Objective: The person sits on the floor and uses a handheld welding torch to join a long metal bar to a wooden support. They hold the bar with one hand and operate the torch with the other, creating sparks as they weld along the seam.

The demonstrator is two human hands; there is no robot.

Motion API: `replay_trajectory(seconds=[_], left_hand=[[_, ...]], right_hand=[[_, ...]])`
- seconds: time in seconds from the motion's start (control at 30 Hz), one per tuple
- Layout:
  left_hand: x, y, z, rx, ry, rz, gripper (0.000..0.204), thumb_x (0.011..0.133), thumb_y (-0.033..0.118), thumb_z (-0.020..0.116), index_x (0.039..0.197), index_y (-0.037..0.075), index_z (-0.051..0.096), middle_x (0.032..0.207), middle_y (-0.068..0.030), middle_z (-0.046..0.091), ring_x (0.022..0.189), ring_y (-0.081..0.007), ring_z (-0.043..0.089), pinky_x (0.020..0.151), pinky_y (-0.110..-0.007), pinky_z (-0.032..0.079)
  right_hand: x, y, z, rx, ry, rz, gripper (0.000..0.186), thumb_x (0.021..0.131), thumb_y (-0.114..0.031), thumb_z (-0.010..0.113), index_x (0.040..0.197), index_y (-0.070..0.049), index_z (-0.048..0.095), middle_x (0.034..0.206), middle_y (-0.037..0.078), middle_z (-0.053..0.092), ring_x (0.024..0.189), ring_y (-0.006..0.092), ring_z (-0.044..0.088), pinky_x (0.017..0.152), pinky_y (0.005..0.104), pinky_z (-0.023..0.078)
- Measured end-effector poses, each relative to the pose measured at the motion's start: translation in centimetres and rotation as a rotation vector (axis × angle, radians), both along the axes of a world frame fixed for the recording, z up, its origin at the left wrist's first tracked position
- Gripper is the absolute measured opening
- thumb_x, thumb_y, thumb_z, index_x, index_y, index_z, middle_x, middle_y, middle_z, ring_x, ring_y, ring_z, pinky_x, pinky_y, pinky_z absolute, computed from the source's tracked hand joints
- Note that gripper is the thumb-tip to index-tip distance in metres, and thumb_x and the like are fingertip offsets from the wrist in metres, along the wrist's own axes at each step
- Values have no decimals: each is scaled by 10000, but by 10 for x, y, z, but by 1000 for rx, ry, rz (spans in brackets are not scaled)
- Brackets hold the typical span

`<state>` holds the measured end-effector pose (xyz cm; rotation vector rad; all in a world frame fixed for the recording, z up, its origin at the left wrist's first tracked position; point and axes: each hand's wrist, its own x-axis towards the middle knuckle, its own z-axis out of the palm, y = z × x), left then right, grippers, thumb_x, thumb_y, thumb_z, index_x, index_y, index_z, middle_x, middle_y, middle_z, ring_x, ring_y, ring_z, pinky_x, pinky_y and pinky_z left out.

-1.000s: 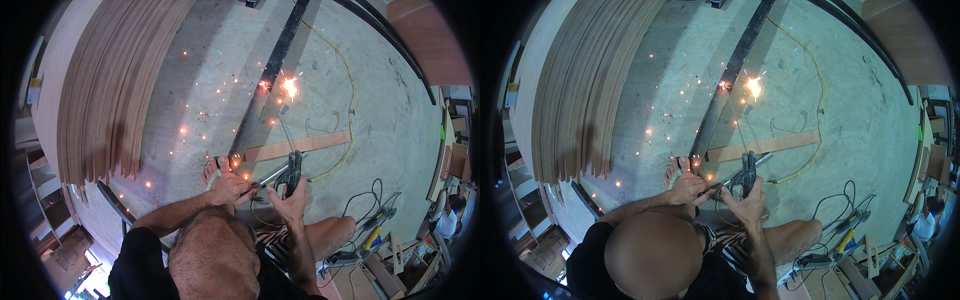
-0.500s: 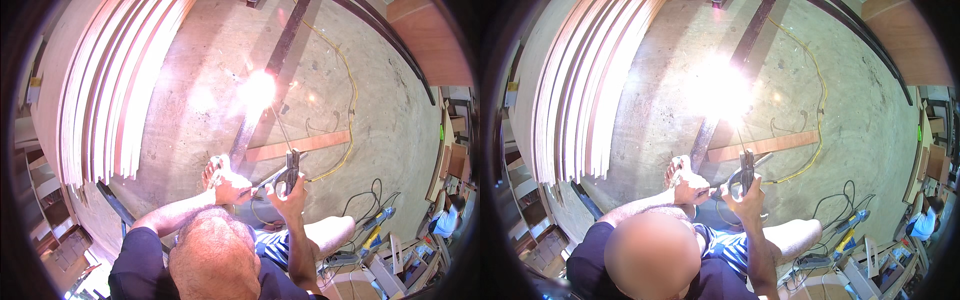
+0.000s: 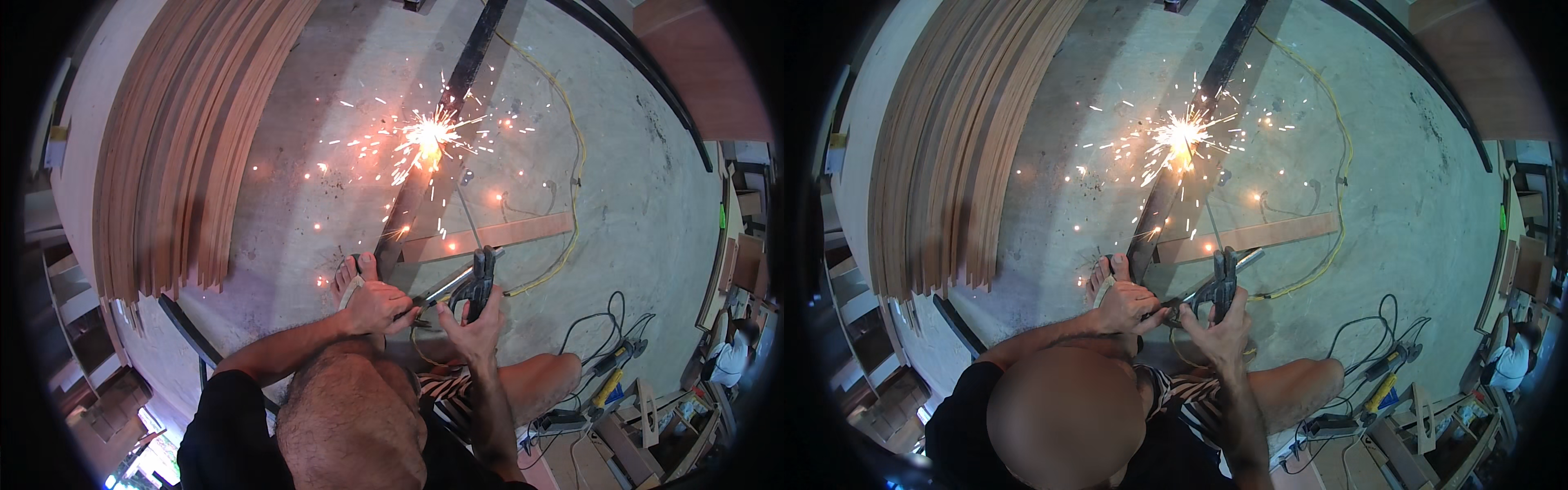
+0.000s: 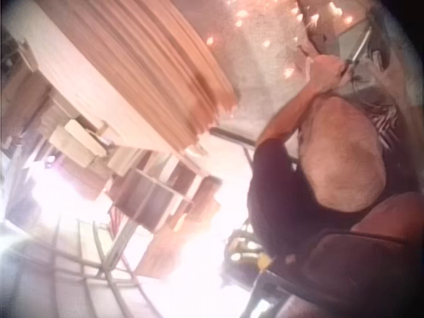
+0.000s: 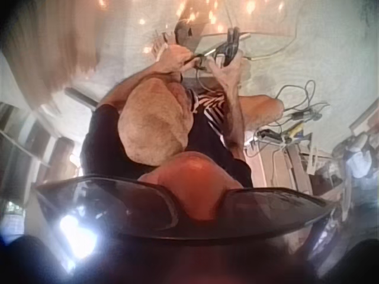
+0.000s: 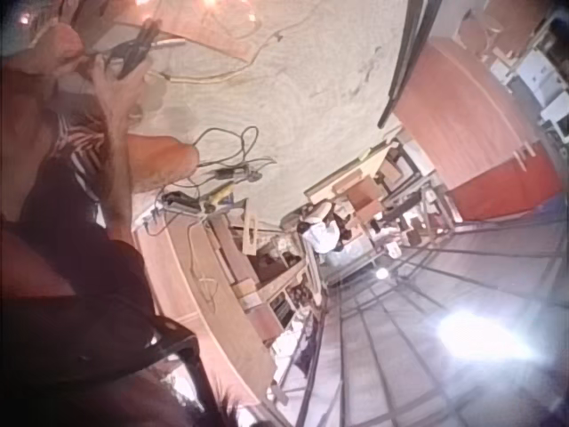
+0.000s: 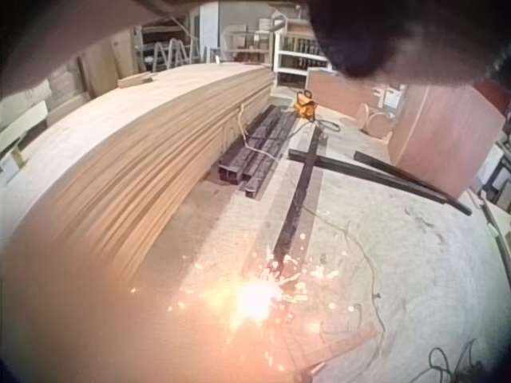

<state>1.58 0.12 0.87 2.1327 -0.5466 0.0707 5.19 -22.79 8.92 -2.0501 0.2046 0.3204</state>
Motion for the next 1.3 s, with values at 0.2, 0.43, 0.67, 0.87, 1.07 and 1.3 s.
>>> replay_trajectory(seconds=[0.2, 0.43, 0.67, 0.87, 1.07, 1.3], left_hand=[[0, 1, 4, 26, 76, -11, 382, 936, 249, 800, 673, 71, 587, 605, -84, 600, 551, -289, 654, 554, -423, 538], [1, -1, 2, -9, 15, 0, 327, 885, 199, 840, 678, 58, 628, 592, -87, 604, 519, -274, 632, 517, -405, 509], [2, -2, 24, 161, 23, 111, 314, 891, 269, 823, 660, 123, 667, 578, -39, 616, 507, -252, 620, 620, -442, 517], [3, 0, 4, 46, 13, -8, 416, 974, 328, 766, 669, 94, 606, 613, -51, 620, 528, -259, 638, 557, -416, 531], [-4, -1, -4, 53, 10, 20, 331, 937, 279, 802, 706, 96, 651, 626, -51, 620, 545, -251, 656, 523, -404, 526], [-3, 1, -1, 60, -2, -14, 182, 914, 239, 816, 865, 78, 749, 648, -59, 632, 576, -239, 676, 535, -391, 545]], right_hand=[[1, -1, 0, -34, 9, 26, 631, 792, -186, 972, 1197, 8, 529, 812, 24, 668, 663, 50, 603, 549, 231, 531], [1, 1, 0, -48, 9, 27, 638, 789, -204, 974, 1196, 5, 530, 788, 21, 665, 627, 58, 595, 529, 244, 519], [4, -1, 2, -103, 8, 81, 613, 779, -261, 964, 1149, -35, 530, 738, 25, 644, 585, 111, 599, 538, 292, 501], [0, -4, -5, -58, 41, 47, 677, 777, -278, 989, 1206, -24, 532, 780, 2, 636, 620, 62, 577, 525, 257, 484], [3, -1, -2, -5, -36, 23, 665, 784, -263, 985, 1182, -1, 521, 792, 53, 690, 597, 112, 638, 517, 303, 523], [1, 0, -1, -27, 14, 13, 625, 787, -221, 980, 1158, -11, 522, 815, 28, 675, 637, 66, 601, 548, 251, 524]])
